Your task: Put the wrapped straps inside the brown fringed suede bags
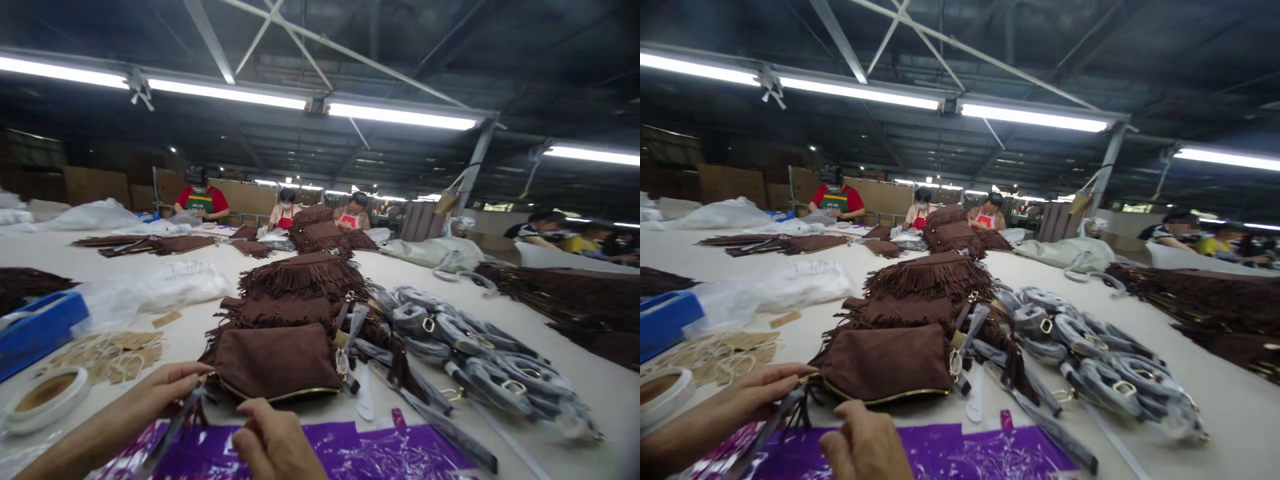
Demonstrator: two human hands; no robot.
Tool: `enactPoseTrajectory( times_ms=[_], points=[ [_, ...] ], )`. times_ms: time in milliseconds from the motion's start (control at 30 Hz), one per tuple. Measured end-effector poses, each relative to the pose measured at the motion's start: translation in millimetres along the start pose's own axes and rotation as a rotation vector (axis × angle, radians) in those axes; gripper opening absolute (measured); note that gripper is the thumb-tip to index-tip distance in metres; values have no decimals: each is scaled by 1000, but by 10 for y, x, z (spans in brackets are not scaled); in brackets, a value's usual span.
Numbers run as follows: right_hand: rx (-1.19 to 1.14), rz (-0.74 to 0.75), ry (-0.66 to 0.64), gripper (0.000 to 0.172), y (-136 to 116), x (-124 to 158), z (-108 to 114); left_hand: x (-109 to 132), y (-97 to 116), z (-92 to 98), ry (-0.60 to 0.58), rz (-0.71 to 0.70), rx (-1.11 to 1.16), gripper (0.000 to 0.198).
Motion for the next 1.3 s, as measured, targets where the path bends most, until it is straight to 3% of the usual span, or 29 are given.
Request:
enactPoseTrajectory(
  times_ms=[133, 200, 333, 433, 567, 633, 733, 900, 967, 1067, 1133, 1200, 1267, 1300],
  points=[
    [-187, -24, 64, 14, -207, -284, -257, 125, 128, -256, -184, -17, 137, 42],
    [-244, -70, 69, 14, -232, -387, -331, 159, 163, -316, -192, -37, 90, 35],
    [-222, -129, 84, 26, -174, -433, -435, 209, 272, -232, 21, -168, -205, 27],
    [-50, -91, 121, 29, -197, -378, -422, 272, 313, -216, 139, -245, -518, 26],
    [253, -120, -13, 24, -291, -409, -366, 262, 235, -168, 254, -288, -645, 31],
    [292, -125, -34, 22, -315, -454, -243, 195, 164, -86, 281, -265, -596, 35],
    [277, -150, 57, 26, -184, -422, 107, 63, 78, 151, 349, -228, -569, 37],
    [288, -348, 128, 27, 601, 3, 785, -78, -120, 717, 544, -136, -649, 35],
    [293, -406, 117, 30, 903, 194, 966, -100, -177, 754, 518, -119, -710, 35],
    [294, -414, 117, 30, 1114, 382, 1067, -47, -73, 450, 507, -254, -875, 32],
    [265, -391, 142, 31, 1127, 434, 1060, 28, 87, 11, 527, -467, -975, 36],
    [242, -366, 161, 35, 1116, 450, 1029, 45, 199, -548, 447, -679, -1051, 56],
    [205, -337, 145, 42, 1131, 450, 984, -61, 238, -1025, 340, -758, -1139, 68],
    [153, -341, 128, 46, 1163, 453, 959, -144, 257, -1188, 311, -768, -1183, 64]
  ],
)
Point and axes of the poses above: each hand's wrist, its own x-axis away from the middle knuckle, its own z-axis out of the back of the hand, y = z × x, the point moved 7 cm from there along -x, towards the middle knuckle, and after that the axes turned 2 degrees about x, right-handed, at the moved point
